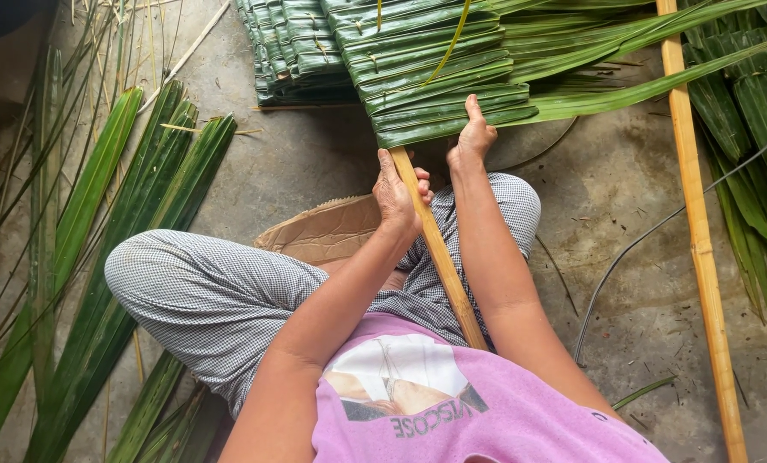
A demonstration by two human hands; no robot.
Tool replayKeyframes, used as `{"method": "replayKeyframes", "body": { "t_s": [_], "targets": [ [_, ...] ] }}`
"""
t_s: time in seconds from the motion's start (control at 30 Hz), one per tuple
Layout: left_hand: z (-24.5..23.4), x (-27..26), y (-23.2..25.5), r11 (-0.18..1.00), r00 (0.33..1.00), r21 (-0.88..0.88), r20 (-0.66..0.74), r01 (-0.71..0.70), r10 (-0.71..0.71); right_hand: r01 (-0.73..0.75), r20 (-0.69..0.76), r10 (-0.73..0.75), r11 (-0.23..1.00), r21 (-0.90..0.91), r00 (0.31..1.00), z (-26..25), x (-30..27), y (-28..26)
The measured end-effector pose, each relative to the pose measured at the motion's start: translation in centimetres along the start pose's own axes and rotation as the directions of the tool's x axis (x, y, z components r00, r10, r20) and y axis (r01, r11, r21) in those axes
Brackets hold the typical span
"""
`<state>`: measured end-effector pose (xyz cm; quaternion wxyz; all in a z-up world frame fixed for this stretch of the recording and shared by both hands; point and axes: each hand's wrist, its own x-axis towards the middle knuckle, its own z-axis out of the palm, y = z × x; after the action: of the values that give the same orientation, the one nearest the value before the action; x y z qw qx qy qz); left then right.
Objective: The person weaves long palm leaves around wooden poles to create a thatch mat, inserting and folding new leaves one by one and securing them with a thin strip of material.
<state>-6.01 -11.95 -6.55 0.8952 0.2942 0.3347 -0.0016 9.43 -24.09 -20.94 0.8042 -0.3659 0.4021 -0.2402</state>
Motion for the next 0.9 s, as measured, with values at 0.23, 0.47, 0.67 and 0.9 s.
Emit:
{"method": "replayKeyframes", "body": {
  "t_s": [0.23,0.47,0.67,0.9],
  "targets": [
    [0.4,2.2,6.1,0.935,0.989,0.351,-0.114,-0.052,0.098,-0.034,0.058,0.035,0.999,-0.021,0.998,0.8,1.8,0.0],
    [-3.7,16.1,5.2,0.611,0.947,0.756,0.04,-0.238,0.319,-0.095,0.149,0.096,0.995,-0.017,0.984,3.3,-1.1,-3.2],
    [1.7,6.7,8.5,0.504,0.885,0.779,0.135,-0.373,0.446,-0.267,0.044,0.303,0.893,-0.362,0.952,5.1,-6.6,-7.9],
    [1.6,7.3,7.7,0.46,0.864,0.803,0.129,-0.379,0.487,-0.155,0.086,0.203,0.91,-0.385,0.975,4.6,-6.3,-7.4]
  ]
}}
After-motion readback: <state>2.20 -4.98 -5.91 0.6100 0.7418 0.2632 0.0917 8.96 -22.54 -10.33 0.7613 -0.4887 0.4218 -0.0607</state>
